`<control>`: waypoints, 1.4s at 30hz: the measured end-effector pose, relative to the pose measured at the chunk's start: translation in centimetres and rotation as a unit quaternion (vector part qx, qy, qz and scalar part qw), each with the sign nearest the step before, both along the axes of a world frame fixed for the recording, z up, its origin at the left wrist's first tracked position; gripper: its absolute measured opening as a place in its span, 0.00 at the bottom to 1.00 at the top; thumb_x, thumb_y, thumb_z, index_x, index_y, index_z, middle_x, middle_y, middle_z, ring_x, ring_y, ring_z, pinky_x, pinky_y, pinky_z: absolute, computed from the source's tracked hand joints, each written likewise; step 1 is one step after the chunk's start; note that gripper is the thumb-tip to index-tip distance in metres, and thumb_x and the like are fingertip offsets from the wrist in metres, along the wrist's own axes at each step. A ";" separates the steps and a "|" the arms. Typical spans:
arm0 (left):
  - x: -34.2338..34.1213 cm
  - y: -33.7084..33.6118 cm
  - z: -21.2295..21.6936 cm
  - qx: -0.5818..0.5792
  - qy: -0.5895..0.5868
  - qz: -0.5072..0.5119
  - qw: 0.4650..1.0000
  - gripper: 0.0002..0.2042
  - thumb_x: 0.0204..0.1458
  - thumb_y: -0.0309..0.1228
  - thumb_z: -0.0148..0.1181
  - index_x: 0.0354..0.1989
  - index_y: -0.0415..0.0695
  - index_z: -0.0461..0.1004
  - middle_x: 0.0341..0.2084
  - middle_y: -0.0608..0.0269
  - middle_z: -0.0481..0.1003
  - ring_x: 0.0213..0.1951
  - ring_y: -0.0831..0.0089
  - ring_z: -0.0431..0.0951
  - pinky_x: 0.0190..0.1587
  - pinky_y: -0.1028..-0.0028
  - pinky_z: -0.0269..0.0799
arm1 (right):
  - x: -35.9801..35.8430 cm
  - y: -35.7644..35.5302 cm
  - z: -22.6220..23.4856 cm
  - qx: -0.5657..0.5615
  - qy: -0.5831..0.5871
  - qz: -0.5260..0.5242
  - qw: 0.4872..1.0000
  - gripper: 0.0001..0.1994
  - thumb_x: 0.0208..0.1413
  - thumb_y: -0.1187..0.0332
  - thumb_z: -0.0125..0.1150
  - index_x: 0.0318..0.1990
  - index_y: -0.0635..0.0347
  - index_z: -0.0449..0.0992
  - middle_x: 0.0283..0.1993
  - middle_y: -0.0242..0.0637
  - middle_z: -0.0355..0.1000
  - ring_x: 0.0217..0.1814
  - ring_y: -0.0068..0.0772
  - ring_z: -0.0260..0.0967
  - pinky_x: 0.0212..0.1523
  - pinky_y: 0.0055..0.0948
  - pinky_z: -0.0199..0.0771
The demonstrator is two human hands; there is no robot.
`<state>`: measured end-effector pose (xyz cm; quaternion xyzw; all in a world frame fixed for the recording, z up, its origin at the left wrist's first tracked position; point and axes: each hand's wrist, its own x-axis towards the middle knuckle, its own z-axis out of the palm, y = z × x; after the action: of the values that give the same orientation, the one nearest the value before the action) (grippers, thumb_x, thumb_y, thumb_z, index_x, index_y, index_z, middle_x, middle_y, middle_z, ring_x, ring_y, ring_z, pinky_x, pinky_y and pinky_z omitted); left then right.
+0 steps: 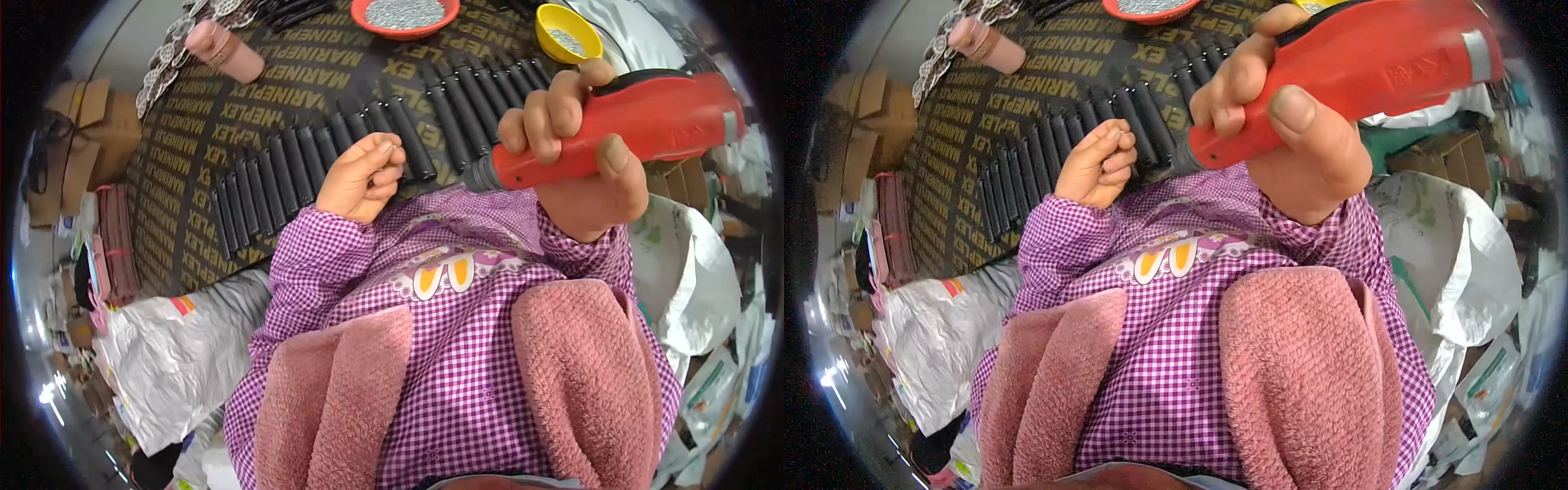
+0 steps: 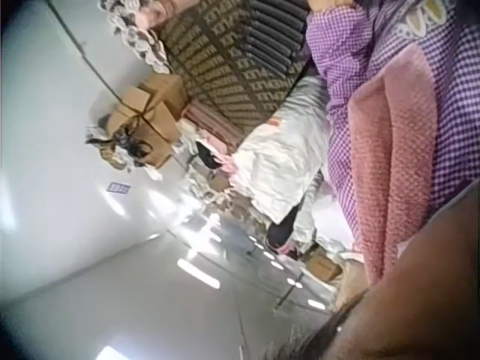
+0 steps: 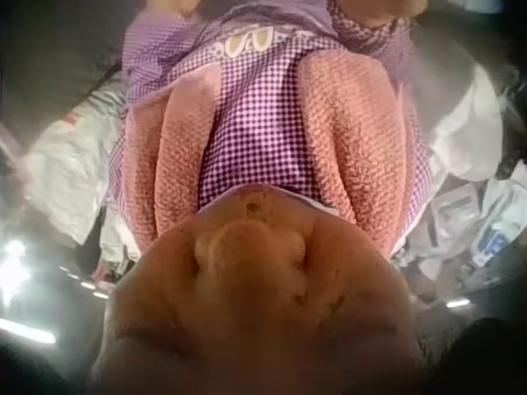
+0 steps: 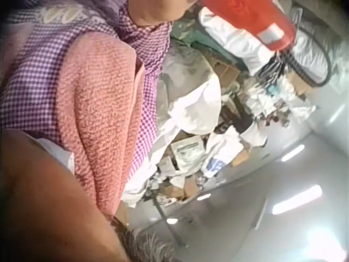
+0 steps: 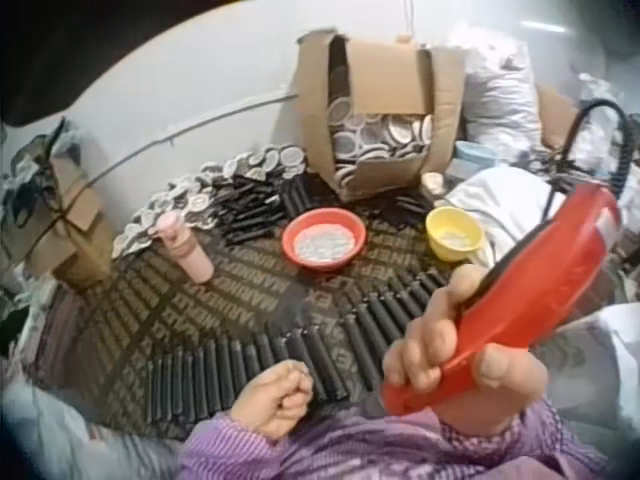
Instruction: The person drives screws into plastic tubes using an electric screwdriver, taking screws from their hand to fasten each tube, and then gathers and stacks the completed tubes.
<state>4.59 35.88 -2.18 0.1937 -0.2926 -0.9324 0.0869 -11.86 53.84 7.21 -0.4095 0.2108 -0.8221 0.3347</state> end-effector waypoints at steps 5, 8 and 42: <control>-0.2 0.8 -0.5 0.082 -0.005 -0.017 0.997 0.07 0.57 0.32 0.54 0.37 0.41 0.70 0.26 0.66 0.71 0.20 0.84 0.62 0.15 0.88 0.51 | 0.6 -1.9 -0.3 0.001 0.007 -0.055 0.998 0.26 0.49 0.61 0.52 0.57 0.52 0.57 0.37 0.30 0.62 0.35 0.25 0.63 0.42 0.37 0.63; -0.4 1.3 -0.6 0.117 -0.006 -0.030 0.993 0.07 0.58 0.33 0.54 0.36 0.43 0.69 0.26 0.67 0.70 0.20 0.84 0.62 0.14 0.88 0.52 | 0.6 -2.8 -0.9 -0.018 0.021 -0.064 0.998 0.26 0.50 0.62 0.51 0.57 0.53 0.57 0.38 0.30 0.63 0.37 0.26 0.63 0.43 0.39 0.62; -0.6 2.7 1.5 -0.823 -0.183 0.101 0.528 0.09 0.47 0.32 0.56 0.20 0.42 0.69 0.19 0.55 0.71 0.25 0.54 0.74 0.25 0.59 0.69 | 1.6 -7.8 0.3 0.027 0.133 -0.112 0.984 0.23 0.52 0.70 0.55 0.56 0.59 0.60 0.38 0.37 0.66 0.36 0.34 0.65 0.42 0.45 0.65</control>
<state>4.02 38.57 -0.73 0.2312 -0.9181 -0.2075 0.2463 -10.29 46.06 7.47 -0.4796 0.3200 -0.7869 0.2200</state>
